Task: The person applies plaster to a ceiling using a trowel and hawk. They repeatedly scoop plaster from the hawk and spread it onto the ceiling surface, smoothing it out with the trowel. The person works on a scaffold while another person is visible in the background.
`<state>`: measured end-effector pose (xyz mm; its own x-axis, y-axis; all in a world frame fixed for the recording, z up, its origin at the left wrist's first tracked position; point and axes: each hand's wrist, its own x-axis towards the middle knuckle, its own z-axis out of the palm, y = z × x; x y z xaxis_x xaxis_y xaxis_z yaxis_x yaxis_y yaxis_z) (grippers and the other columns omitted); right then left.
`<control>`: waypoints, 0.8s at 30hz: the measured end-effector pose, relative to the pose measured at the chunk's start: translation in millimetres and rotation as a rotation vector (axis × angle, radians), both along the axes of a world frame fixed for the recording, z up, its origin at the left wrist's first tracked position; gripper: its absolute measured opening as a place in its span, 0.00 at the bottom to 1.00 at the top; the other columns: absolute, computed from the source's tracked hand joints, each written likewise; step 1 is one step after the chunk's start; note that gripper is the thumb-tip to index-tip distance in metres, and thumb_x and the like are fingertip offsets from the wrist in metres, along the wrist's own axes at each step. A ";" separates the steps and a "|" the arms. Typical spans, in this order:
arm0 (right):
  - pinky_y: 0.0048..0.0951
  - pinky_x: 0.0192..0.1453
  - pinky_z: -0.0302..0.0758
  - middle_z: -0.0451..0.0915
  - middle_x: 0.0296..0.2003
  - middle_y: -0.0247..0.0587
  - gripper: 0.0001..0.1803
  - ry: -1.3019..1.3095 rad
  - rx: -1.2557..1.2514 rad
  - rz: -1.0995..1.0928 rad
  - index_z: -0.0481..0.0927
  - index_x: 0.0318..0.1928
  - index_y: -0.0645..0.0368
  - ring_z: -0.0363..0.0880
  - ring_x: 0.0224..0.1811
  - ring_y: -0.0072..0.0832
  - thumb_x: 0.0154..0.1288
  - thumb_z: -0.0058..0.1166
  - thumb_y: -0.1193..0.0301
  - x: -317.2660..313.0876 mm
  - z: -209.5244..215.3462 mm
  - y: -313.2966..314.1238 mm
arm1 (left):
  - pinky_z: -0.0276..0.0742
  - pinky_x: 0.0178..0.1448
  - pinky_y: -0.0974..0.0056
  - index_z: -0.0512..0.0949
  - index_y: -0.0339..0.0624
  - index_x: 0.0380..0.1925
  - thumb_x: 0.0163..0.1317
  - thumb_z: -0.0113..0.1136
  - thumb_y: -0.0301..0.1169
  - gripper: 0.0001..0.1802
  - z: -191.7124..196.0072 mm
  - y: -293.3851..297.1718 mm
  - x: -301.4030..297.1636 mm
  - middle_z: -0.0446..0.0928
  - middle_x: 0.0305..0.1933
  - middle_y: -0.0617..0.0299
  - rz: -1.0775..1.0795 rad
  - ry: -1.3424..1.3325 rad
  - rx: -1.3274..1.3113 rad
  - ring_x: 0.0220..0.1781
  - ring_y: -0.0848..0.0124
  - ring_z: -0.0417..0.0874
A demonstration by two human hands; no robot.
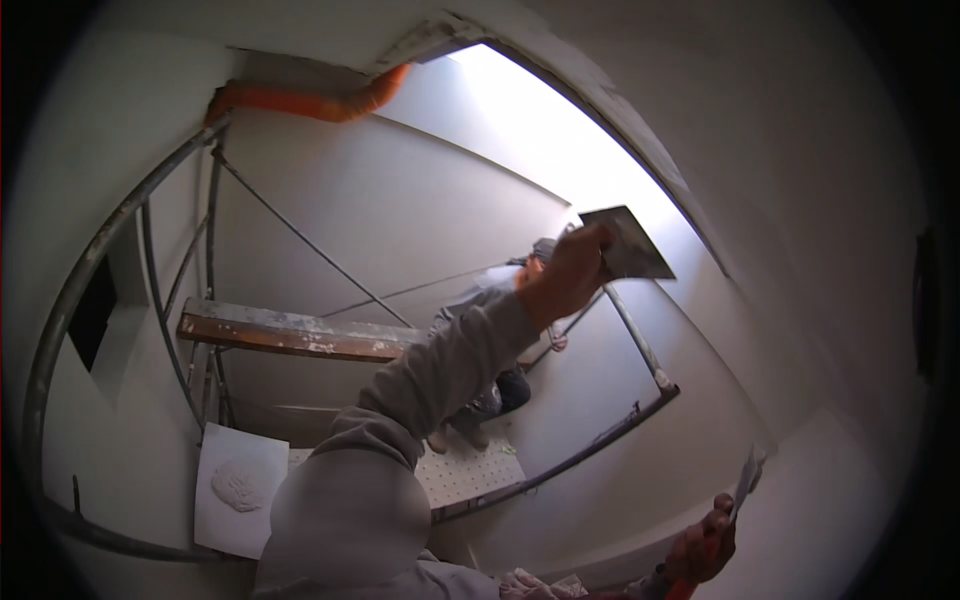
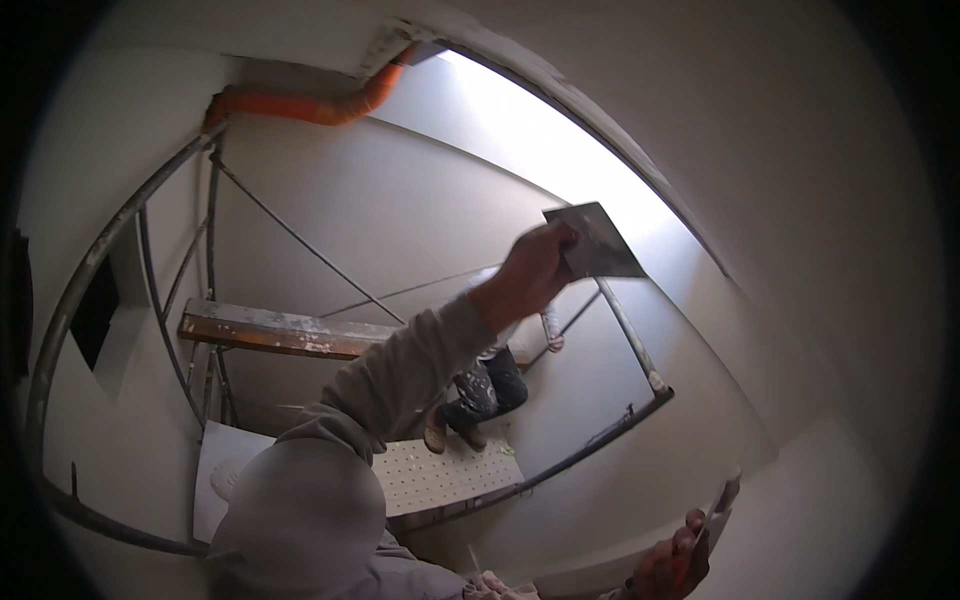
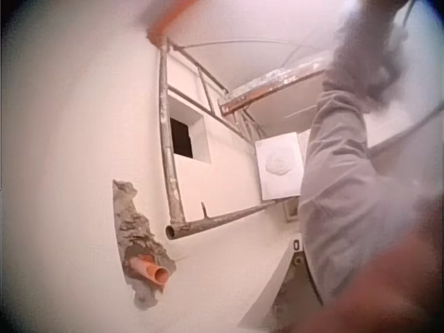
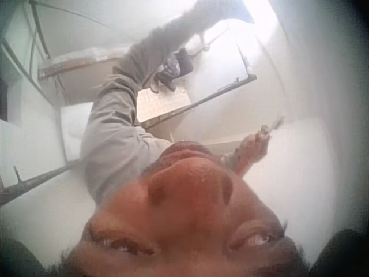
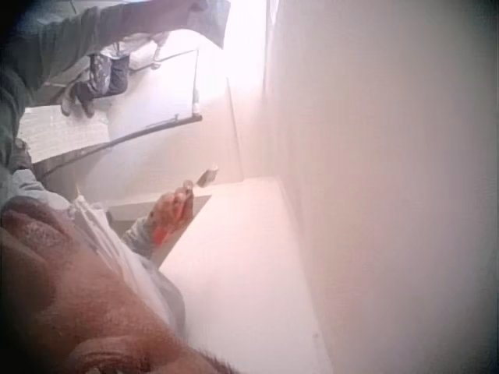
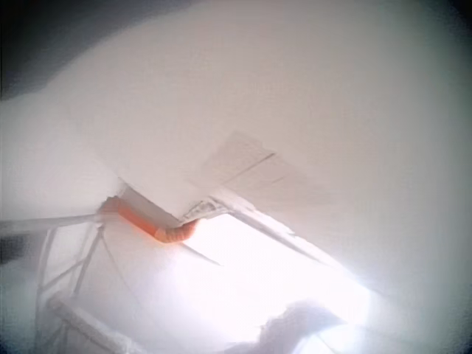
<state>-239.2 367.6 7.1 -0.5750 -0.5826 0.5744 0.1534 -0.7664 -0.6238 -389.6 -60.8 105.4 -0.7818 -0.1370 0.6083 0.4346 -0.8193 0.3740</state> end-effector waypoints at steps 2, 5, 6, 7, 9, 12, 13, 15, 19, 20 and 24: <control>0.30 0.14 0.67 0.79 0.62 0.51 0.24 -0.041 -0.059 0.101 0.60 0.65 0.62 0.71 0.19 0.27 0.87 0.21 0.57 -2.7 2.8 -8.6 | 0.81 0.64 0.50 0.70 0.30 0.59 0.74 0.41 0.28 0.19 35.8 -6.3 -21.1 0.76 0.59 0.44 -0.018 0.127 0.011 0.60 0.55 0.81; 0.26 0.14 0.72 0.75 0.66 0.53 0.26 -0.151 -0.099 0.089 0.60 0.70 0.64 0.70 0.19 0.26 0.86 0.22 0.60 0.2 -3.9 -12.9 | 0.82 0.64 0.50 0.70 0.26 0.59 0.76 0.40 0.27 0.18 65.8 1.0 -46.2 0.75 0.58 0.43 0.017 0.152 0.012 0.57 0.54 0.80; 0.26 0.14 0.72 0.76 0.66 0.54 0.26 -0.166 -0.098 0.056 0.60 0.70 0.65 0.70 0.19 0.26 0.86 0.22 0.60 -0.6 -8.1 -7.0 | 0.83 0.64 0.51 0.71 0.25 0.59 0.77 0.40 0.26 0.18 72.9 4.7 -54.5 0.75 0.58 0.42 0.032 0.177 0.007 0.57 0.54 0.80; 0.26 0.14 0.72 0.76 0.66 0.54 0.26 -0.181 -0.097 0.025 0.59 0.71 0.65 0.71 0.19 0.26 0.86 0.22 0.60 -0.2 -12.2 -1.0 | 0.83 0.64 0.52 0.71 0.23 0.58 0.77 0.40 0.25 0.18 79.5 8.3 -64.6 0.74 0.58 0.42 0.033 0.188 0.010 0.57 0.54 0.80; 0.26 0.17 0.72 0.76 0.63 0.54 0.26 -0.220 -0.088 -0.024 0.61 0.71 0.65 0.71 0.22 0.27 0.86 0.23 0.60 10.2 -13.7 2.1 | 0.85 0.65 0.53 0.70 0.20 0.58 0.77 0.42 0.23 0.17 86.1 17.6 -78.5 0.74 0.57 0.42 0.015 0.206 0.030 0.57 0.53 0.80; 0.27 0.23 0.71 0.77 0.55 0.51 0.24 -0.280 -0.064 -0.035 0.66 0.69 0.62 0.72 0.28 0.28 0.85 0.28 0.61 25.6 -11.3 0.1 | 0.85 0.65 0.51 0.71 0.20 0.57 0.77 0.42 0.23 0.17 97.1 28.7 -96.4 0.74 0.56 0.42 -0.059 0.087 0.087 0.56 0.52 0.80; 0.28 0.25 0.71 0.78 0.52 0.50 0.23 -0.300 -0.056 -0.033 0.68 0.68 0.61 0.72 0.30 0.28 0.85 0.29 0.62 28.9 -9.9 -1.8 | 0.85 0.64 0.51 0.71 0.21 0.57 0.77 0.41 0.23 0.17 99.0 32.1 -104.3 0.74 0.56 0.41 -0.077 0.081 0.092 0.55 0.52 0.80; 0.28 0.25 0.71 0.78 0.52 0.50 0.23 -0.306 -0.064 -0.056 0.68 0.68 0.61 0.72 0.30 0.28 0.85 0.29 0.62 31.1 -11.8 -0.9 | 0.86 0.64 0.50 0.70 0.21 0.57 0.77 0.40 0.24 0.17 101.6 33.7 -114.8 0.74 0.55 0.42 -0.082 0.109 0.107 0.55 0.52 0.80; 0.27 0.16 0.71 0.77 0.62 0.55 0.27 -0.262 -0.112 -0.134 0.61 0.70 0.67 0.73 0.22 0.29 0.86 0.22 0.60 22.7 -30.9 15.0 | 0.86 0.63 0.49 0.70 0.23 0.55 0.78 0.39 0.25 0.16 108.4 24.4 -115.7 0.74 0.54 0.43 -0.079 0.113 0.145 0.55 0.51 0.80; 0.27 0.14 0.71 0.76 0.64 0.57 0.28 -0.254 -0.121 -0.144 0.60 0.71 0.68 0.73 0.20 0.29 0.86 0.20 0.60 20.7 -32.6 15.5 | 0.86 0.62 0.49 0.71 0.24 0.54 0.78 0.39 0.25 0.15 109.6 21.4 -120.6 0.74 0.54 0.43 -0.089 0.124 0.144 0.55 0.51 0.80; 0.27 0.15 0.70 0.76 0.59 0.55 0.27 -0.288 -0.121 -0.157 0.61 0.71 0.67 0.73 0.21 0.29 0.86 0.23 0.60 24.7 -32.0 13.8 | 0.86 0.62 0.49 0.71 0.26 0.51 0.79 0.41 0.27 0.13 114.7 7.1 -114.5 0.75 0.54 0.45 -0.085 0.125 0.127 0.54 0.52 0.81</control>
<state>-214.5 381.4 -24.9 -0.8009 -0.4117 0.4349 0.1842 -0.8604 -0.4752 -504.1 -53.8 220.1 -0.7136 -0.1560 0.6830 0.3986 -0.8921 0.2127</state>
